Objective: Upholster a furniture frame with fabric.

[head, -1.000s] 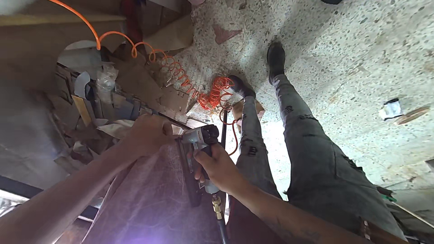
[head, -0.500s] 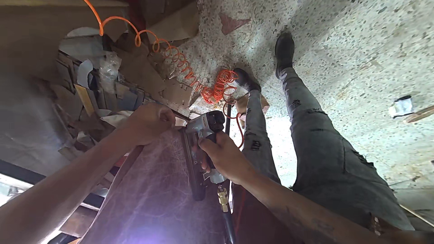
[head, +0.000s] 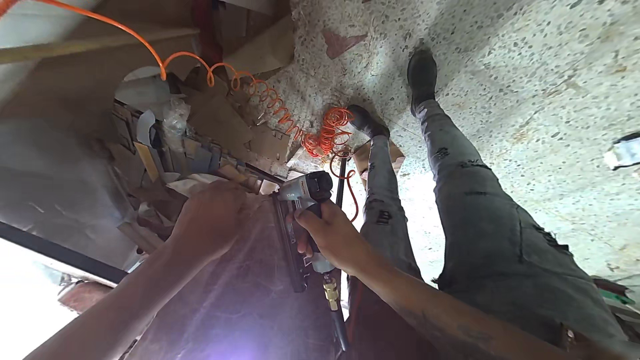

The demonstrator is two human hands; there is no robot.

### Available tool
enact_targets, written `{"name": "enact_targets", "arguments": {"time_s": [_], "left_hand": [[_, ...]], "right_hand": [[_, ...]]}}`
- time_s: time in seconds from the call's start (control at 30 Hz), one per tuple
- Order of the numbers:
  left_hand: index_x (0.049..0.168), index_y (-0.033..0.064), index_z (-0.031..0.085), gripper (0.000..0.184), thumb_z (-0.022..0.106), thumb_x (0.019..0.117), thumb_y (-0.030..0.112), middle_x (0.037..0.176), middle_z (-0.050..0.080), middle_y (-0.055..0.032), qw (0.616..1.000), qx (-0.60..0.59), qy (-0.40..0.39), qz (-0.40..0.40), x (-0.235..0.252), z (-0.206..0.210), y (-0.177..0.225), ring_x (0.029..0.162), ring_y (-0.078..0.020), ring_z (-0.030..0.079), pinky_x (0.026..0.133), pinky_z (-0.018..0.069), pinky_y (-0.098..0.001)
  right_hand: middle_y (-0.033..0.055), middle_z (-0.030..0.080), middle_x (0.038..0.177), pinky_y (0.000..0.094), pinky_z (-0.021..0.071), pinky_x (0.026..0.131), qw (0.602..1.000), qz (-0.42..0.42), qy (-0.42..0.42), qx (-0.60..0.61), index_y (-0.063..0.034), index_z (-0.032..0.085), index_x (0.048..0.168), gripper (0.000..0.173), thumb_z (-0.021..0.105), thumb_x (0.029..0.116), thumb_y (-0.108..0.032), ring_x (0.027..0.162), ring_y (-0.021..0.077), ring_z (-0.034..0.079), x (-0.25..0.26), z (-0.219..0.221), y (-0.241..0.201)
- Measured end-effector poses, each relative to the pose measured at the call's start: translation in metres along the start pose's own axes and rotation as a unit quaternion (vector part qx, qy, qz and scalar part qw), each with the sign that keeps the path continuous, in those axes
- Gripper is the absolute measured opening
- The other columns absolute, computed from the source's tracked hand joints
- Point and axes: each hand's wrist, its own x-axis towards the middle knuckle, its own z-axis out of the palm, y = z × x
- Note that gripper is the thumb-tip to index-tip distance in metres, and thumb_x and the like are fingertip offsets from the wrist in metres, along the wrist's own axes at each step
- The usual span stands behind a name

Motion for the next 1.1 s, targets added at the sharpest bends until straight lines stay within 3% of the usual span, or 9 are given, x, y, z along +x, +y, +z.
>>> {"name": "enact_targets", "arguments": {"time_s": [0.07,0.2,0.53,0.63,1.1], "left_hand": [[0.093,0.0211,0.074,0.024,0.062,0.0963,0.042,0.106,0.069,0.0025,0.999,-0.037,-0.022,-0.029,0.004,0.001,-0.004,0.098,-0.0202,0.067,0.083,0.0582,-0.0527],[0.090,0.0190,0.072,0.023,0.064,0.0957,0.040,0.098,0.069,0.0010,0.998,-0.028,-0.018,-0.053,0.005,0.002,-0.006,0.085,-0.0208,0.067,0.074,0.0578,-0.0534],[0.089,0.0208,0.069,0.026,0.078,0.0881,0.045,0.079,0.067,0.0000,0.990,-0.089,-0.029,-0.104,0.011,-0.011,-0.015,0.073,-0.0229,0.066,0.065,0.0551,-0.0554],[0.093,0.0210,0.068,0.025,0.081,0.0872,0.041,0.081,0.067,0.0014,0.985,-0.133,-0.029,-0.109,0.012,-0.010,-0.021,0.075,-0.0212,0.066,0.065,0.0555,-0.0547],[0.090,0.0226,0.068,0.021,0.084,0.0855,0.036,0.080,0.067,0.0024,0.972,-0.204,-0.026,-0.114,0.012,-0.003,-0.032,0.074,-0.0182,0.066,0.066,0.0559,-0.0520]], "right_hand": [[0.0146,0.067,0.072,0.0346,0.0589,0.056,1.000,-0.001,-0.011,-0.008,-0.0085,0.061,0.120,0.030,0.054,0.1069,-0.035,0.057,0.0236,0.067,0.000,-0.003,0.001],[0.0138,0.067,0.072,0.0344,0.0596,0.058,0.999,0.000,-0.042,-0.017,-0.0074,0.062,0.117,0.029,0.053,0.1069,-0.034,0.058,0.0232,0.068,0.003,-0.001,0.007],[0.0116,0.068,0.071,0.0331,0.0593,0.057,0.997,-0.005,-0.061,-0.052,-0.0090,0.063,0.117,0.030,0.051,0.1073,-0.035,0.057,0.0210,0.068,0.008,0.014,0.009],[0.0114,0.068,0.071,0.0326,0.0586,0.056,0.996,-0.009,-0.063,-0.055,-0.0087,0.064,0.117,0.031,0.051,0.1077,-0.035,0.057,0.0207,0.067,0.007,0.018,0.007],[0.0113,0.064,0.066,0.0329,0.0570,0.051,0.996,-0.009,-0.035,-0.080,-0.0085,0.065,0.111,0.028,0.051,0.1068,-0.033,0.052,0.0201,0.064,0.010,0.030,0.006]]}}
